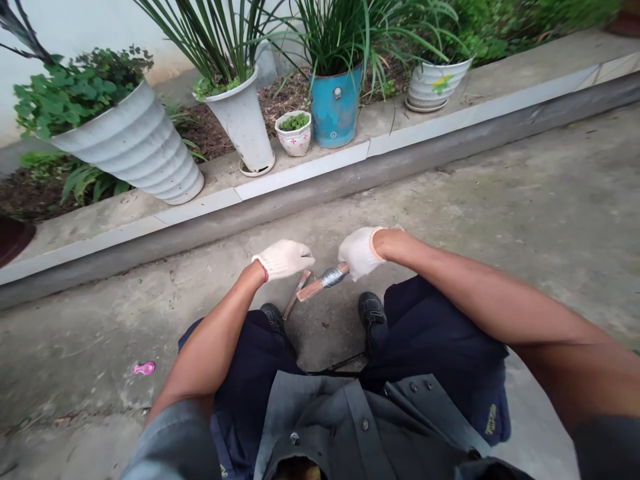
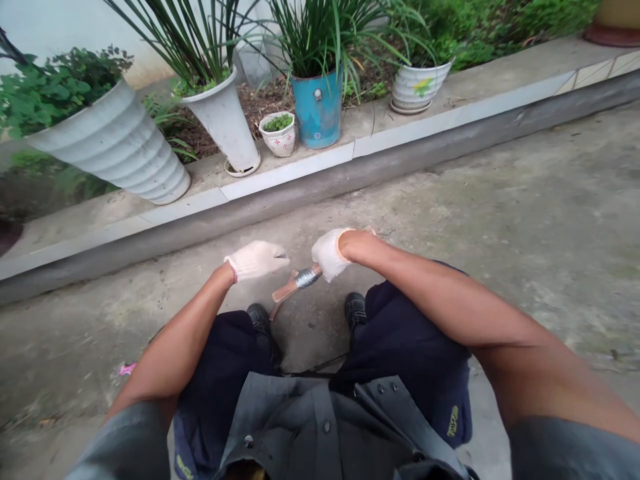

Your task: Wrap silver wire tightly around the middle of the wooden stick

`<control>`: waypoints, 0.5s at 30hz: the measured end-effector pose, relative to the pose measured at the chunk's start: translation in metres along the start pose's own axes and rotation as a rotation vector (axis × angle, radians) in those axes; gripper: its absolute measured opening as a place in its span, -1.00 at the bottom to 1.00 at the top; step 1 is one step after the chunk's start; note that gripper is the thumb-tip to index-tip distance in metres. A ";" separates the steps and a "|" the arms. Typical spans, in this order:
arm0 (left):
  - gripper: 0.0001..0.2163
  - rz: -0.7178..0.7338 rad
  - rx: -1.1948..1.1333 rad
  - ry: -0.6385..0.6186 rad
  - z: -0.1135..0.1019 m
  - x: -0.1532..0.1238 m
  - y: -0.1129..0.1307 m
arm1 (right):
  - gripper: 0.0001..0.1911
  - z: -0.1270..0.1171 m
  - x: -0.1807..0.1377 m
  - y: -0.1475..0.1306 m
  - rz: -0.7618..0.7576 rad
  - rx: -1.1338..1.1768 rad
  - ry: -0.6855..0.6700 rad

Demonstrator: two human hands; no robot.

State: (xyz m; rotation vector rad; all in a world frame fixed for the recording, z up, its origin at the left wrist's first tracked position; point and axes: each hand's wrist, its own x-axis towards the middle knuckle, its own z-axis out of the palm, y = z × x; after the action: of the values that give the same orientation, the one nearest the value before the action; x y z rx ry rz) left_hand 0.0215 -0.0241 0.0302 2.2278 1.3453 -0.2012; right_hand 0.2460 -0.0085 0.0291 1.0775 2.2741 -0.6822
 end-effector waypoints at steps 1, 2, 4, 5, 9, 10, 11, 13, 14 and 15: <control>-0.71 0.014 0.015 -0.018 0.002 0.001 0.002 | -0.74 0.002 0.005 -0.002 0.057 -0.020 0.030; -0.71 0.029 0.029 -0.038 0.004 0.002 0.003 | -0.74 0.003 0.010 -0.003 0.114 -0.033 0.066; -0.70 0.051 0.042 -0.060 0.007 0.004 0.002 | -0.71 0.001 0.018 0.001 0.216 -0.055 0.149; -0.70 0.061 0.039 -0.059 0.008 0.005 0.000 | -0.69 -0.002 0.021 0.004 0.258 -0.068 0.189; -0.68 0.049 -0.048 0.001 0.008 0.008 -0.007 | -0.59 -0.019 0.022 0.019 0.319 -0.044 0.304; -0.67 0.034 -0.075 0.017 0.008 0.008 -0.009 | -0.56 -0.023 0.020 0.022 0.300 -0.022 0.317; -0.66 0.016 -0.100 0.030 0.008 0.008 -0.010 | -0.52 -0.026 0.018 0.024 0.273 -0.001 0.326; -0.65 -0.003 -0.138 0.043 0.006 0.008 -0.012 | -0.47 -0.030 0.014 0.025 0.209 0.024 0.343; -0.66 -0.004 -0.146 0.048 0.005 0.008 -0.013 | -0.46 -0.030 0.012 0.025 0.180 0.031 0.353; -0.67 -0.004 -0.145 0.054 0.003 0.007 -0.013 | -0.46 -0.030 0.010 0.025 0.157 0.041 0.362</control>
State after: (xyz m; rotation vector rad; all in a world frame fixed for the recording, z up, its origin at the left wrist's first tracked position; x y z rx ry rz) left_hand 0.0144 -0.0151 0.0200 2.1240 1.3484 -0.0431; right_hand 0.2531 0.0302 0.0393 1.4828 2.4445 -0.5035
